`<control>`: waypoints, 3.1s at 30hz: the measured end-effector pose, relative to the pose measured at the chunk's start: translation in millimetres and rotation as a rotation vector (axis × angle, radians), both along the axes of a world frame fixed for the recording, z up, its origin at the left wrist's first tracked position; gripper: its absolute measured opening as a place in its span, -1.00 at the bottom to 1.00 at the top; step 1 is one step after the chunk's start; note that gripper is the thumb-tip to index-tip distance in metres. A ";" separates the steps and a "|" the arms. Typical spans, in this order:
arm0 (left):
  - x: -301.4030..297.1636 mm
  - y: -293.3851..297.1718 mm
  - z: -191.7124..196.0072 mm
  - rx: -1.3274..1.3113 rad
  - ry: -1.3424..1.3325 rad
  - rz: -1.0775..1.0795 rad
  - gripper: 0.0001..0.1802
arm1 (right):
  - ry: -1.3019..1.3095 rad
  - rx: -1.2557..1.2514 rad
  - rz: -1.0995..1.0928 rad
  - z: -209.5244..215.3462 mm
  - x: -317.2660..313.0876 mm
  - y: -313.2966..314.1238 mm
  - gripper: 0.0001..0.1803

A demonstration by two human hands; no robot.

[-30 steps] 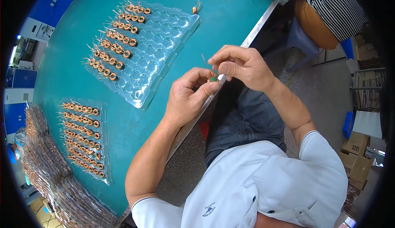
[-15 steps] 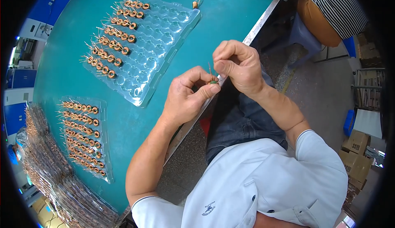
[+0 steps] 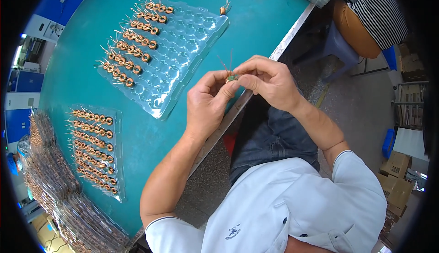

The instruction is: The person is manually assembling small copper coil components by threading wires and placing them into a sorting tray.

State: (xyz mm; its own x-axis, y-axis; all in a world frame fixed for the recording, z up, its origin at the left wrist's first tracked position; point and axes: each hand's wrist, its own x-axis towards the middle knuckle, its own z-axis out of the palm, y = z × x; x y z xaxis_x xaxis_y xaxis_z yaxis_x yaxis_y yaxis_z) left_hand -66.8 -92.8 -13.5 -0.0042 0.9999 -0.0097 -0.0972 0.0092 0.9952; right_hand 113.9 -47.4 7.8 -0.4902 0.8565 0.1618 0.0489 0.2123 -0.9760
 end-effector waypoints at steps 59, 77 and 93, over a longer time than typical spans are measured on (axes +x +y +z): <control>-20.8 8.0 -17.0 0.158 -0.244 0.185 -0.61 | -0.577 0.707 0.021 24.1 -160.0 179.9 -0.73; -13.6 6.8 2.0 0.108 -0.212 0.137 -0.54 | -0.068 -0.104 0.104 36.0 -13.1 117.6 -0.59; -5.7 0.8 0.2 0.061 0.055 0.044 -0.79 | -0.388 0.458 0.245 34.7 -10.5 41.4 -0.77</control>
State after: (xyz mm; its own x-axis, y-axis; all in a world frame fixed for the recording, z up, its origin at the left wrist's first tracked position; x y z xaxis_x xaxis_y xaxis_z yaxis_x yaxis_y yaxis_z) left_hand -72.6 -92.0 -13.3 -0.0466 0.9975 0.0526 -0.0415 -0.0545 0.9976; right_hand 103.3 -6.0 42.5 -0.7594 0.5982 0.2561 0.2769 0.6532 -0.7048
